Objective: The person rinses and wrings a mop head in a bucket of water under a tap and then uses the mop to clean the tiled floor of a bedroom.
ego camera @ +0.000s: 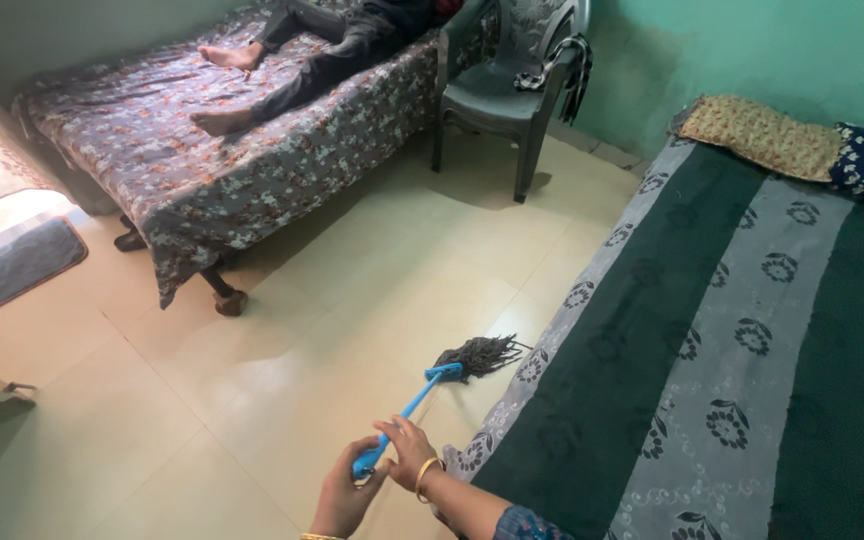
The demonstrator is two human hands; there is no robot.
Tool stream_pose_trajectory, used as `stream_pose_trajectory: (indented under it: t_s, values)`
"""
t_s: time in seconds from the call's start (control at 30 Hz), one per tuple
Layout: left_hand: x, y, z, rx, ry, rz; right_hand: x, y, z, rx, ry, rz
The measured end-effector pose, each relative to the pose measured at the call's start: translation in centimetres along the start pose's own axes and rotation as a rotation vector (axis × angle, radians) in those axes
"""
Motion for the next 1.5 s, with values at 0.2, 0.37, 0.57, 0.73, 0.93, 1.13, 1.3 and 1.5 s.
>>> stream_pose_trajectory:
  t_s: [0.2,0.37,0.57,0.73,0.93,1.13,1.3,1.5]
  values:
    - [-5.2,-1.4,-3.8,0.132,-0.028,-0.154,-4.8,-3.9,3.3,0.369,0.13,-0.114]
    - [-8.6,-4.5,-8.3,0.135,-0.031,-0.344,-5.9,-5.3,9.7,0.301,0.211,-0.169]
    - [-11.3,-7.2,-13.7,0.141,-0.046,-0.495,-11.6,-6.0,16.8,0.04,0.298,-0.099]
    - [-8.8,-10.6,-20.1,0.466,-0.063,-0.19,-18.8,-6.2,21.4,-0.027,0.386,-0.225]
    - [-4.9,-11.7,-24.8,0.582,-0.169,-0.183,-22.9,-4.6,22.6,0.096,0.218,-0.567]
    - [-4.4,-13.5,-21.1,0.436,-0.017,0.081,-19.8,-6.4,18.7,-0.08,0.128,-0.394]
    - [-6.4,-13.7,-15.1,0.034,0.159,-0.288,-14.2,-7.9,13.3,-0.05,0.005,-0.255]
    - [-2.4,-8.4,-5.4,-0.077,0.084,-0.11,-5.6,-8.3,3.3,0.074,-0.116,-0.24]
Point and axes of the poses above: each hand's wrist, its own y-axis away from the middle knuckle, its own z-axis out of the back of the hand, x = y × z, the point moved 5 cm from there along -y, towards the middle knuckle, and after that the axes turned 13 degrees about -y, right-handed, at the moved point
